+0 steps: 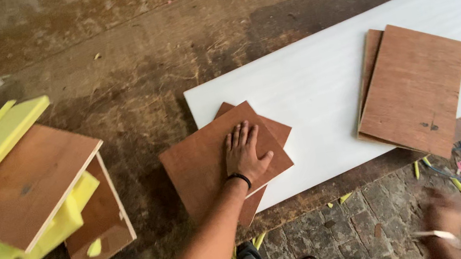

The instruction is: The person cuts white foam sheets using a metal straightedge and a utility knife on a wooden workbench. They align the foam, score along the edge, and separate the cut pieces, stacking them aside. The person also handles brown boards and yellow foam pieces during the process.

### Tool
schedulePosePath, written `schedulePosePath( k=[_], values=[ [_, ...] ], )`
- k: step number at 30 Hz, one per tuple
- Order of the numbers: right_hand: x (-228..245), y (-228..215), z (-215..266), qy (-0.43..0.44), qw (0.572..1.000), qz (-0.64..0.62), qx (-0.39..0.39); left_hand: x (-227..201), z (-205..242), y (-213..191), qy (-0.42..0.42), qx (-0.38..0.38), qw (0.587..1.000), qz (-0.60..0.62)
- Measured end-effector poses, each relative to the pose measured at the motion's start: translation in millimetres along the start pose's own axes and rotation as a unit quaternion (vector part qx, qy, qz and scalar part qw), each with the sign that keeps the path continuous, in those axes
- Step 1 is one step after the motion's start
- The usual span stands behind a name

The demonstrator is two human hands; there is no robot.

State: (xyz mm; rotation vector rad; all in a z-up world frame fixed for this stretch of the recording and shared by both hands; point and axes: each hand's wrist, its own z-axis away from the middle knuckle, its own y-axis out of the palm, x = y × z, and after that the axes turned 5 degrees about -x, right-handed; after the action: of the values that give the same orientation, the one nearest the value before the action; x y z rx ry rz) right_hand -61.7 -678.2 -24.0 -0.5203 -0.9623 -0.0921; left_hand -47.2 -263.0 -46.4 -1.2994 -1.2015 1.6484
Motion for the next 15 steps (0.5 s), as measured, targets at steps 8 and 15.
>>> schedulePosePath(
  k=[8,15],
  values=[
    [-11.9,200.3,6.9,-0.101,0.955,-0.018,0.280,88.5,129.4,-5.3,-0.259,-0.286,0.913,0.133],
    [-0.8,288.8,-29.2,-0.158,0.905,-0.028,0.395,122.9,160.6,20.2,-0.551,-0.077,0.683,0.472]
  ],
)
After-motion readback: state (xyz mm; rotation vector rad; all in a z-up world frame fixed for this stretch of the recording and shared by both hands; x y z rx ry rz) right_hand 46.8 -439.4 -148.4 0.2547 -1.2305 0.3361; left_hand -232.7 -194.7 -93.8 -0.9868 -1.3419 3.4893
